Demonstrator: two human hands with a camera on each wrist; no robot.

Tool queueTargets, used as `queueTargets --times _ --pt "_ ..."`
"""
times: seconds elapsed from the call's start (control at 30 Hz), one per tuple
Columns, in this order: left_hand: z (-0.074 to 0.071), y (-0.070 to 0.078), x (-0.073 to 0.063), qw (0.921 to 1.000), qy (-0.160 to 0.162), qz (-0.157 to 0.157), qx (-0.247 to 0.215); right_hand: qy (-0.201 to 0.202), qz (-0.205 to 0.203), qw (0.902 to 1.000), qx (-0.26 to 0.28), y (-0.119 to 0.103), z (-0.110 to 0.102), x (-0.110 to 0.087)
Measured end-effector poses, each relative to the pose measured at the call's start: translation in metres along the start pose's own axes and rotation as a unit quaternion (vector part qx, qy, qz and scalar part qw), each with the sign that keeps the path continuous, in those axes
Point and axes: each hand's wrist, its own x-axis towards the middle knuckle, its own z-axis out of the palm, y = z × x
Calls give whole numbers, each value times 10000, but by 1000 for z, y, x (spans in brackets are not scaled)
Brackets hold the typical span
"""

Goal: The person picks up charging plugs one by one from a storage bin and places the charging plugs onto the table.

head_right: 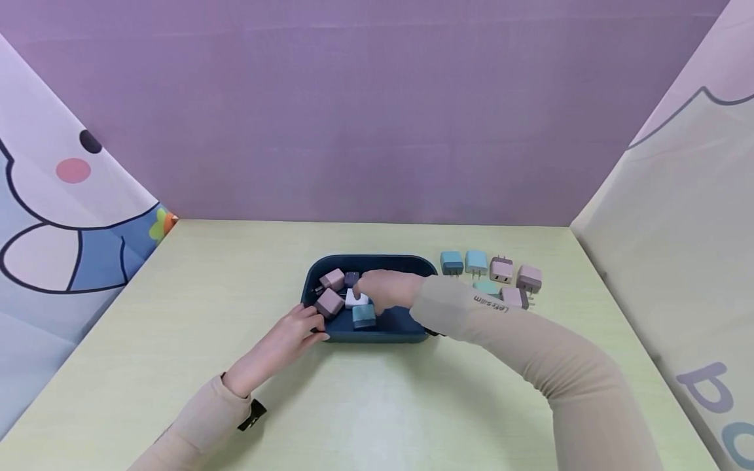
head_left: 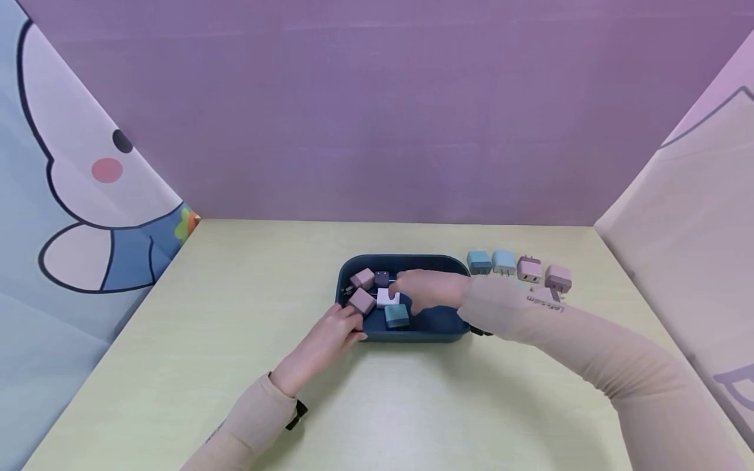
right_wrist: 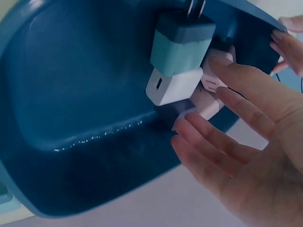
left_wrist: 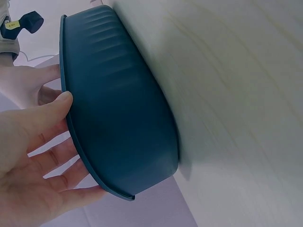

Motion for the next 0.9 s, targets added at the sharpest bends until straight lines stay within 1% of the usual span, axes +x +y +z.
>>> queueTargets --times 0.37,0.53,0.73,0.9 --pt "0 0 -1 9999 97 103 -28 -61 -197 9998 75 -4 6 8" --pt "1 -1 -1 9999 114 122 -35 -153 -185 9997 55 -4 9 13" --pt "1 -1 -1 9999 87 86 -5 -141 -237 9996 -99 -4 12 17" --pt "0 -1 -1 9999 74 89 7 -178 -238 9995 -84 -4 13 21"
